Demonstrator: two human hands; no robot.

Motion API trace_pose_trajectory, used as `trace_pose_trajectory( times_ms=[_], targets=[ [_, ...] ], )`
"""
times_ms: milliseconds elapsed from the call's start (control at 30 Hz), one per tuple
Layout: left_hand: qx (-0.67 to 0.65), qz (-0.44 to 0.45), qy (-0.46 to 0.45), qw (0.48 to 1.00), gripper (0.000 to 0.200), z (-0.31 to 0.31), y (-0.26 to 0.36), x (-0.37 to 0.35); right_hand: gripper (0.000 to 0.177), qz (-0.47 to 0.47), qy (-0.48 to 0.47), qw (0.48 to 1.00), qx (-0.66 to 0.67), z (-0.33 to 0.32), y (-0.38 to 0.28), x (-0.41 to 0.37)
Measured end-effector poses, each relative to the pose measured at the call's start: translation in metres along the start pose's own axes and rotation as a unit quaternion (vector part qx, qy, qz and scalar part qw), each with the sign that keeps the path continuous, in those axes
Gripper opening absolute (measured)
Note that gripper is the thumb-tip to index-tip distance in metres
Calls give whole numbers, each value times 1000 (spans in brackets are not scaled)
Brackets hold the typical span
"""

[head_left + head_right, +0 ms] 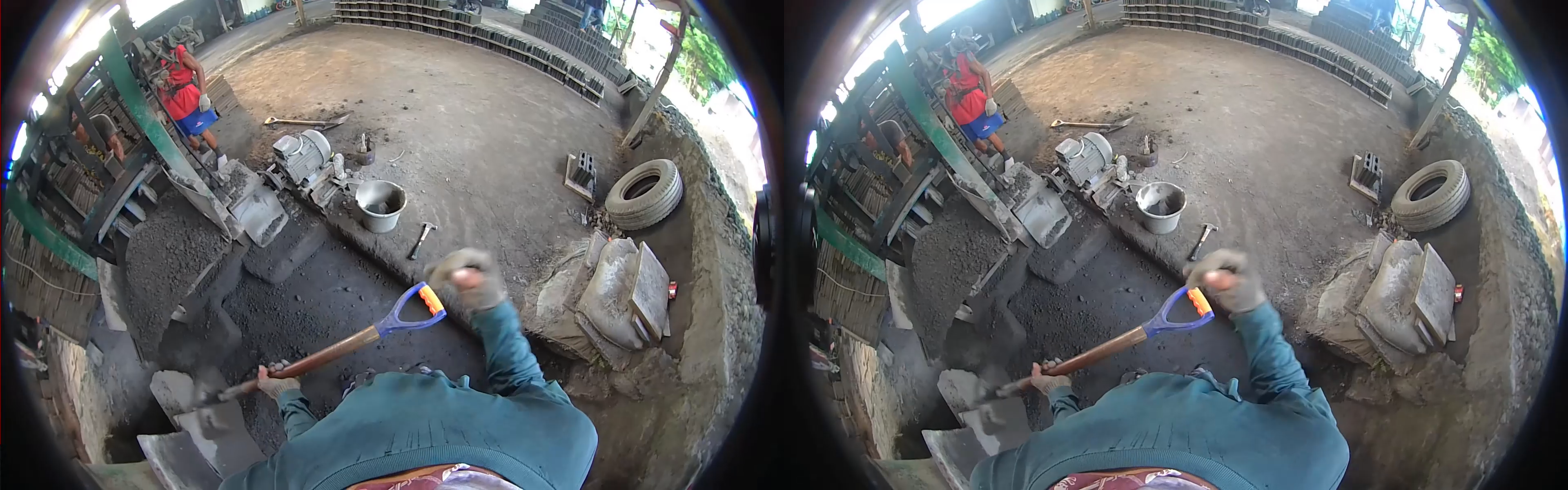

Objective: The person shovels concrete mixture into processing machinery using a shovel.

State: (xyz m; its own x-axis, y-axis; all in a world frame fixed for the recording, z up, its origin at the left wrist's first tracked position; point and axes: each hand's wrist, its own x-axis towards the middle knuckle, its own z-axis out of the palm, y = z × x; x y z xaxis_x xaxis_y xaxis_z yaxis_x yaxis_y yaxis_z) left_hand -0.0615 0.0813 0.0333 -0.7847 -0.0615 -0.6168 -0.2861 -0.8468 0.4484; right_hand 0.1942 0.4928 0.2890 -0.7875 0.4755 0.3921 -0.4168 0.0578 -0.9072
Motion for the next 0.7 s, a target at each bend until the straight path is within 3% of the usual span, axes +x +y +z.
trace_pose_trajectory(
  times_ms=[33, 67, 133, 233, 267, 367, 400, 700],
  targets=[
    [-8, -3, 53, 999, 31, -25, -11, 5, 24, -106, -43, 986, 121, -4, -46, 11],
    [-15, -6, 106, 994, 30, -39, -22, 7, 38, -221, -121, 962, 103, -2, -104, 20],
    [-33, -56, 183, 981, 28, -58, -46, -9, 38, -375, -234, 894, 72, 0, -191, 22],
    [-51, -55, 282, 956, 23, -92, -92, -25, 37, -490, -339, 803, 7, 0, -279, 10],
    [-57, -44, 310, 948, 21, -109, -107, -15, 37, -507, -361, 783, -9, 2, -292, 2],
    [-67, -195, 336, 919, 20, -158, -120, 19, 37, -540, -394, 743, -39, 5, -314, -16],
    [-35, -204, 324, 923, 20, -160, -117, 15, 37, -545, -396, 738, -45, 5, -319, -19],
    [92, -186, 268, 941, 21, -121, -119, -1, 36, -565, -392, 722, -73, 8, -331, -38]
  ],
)
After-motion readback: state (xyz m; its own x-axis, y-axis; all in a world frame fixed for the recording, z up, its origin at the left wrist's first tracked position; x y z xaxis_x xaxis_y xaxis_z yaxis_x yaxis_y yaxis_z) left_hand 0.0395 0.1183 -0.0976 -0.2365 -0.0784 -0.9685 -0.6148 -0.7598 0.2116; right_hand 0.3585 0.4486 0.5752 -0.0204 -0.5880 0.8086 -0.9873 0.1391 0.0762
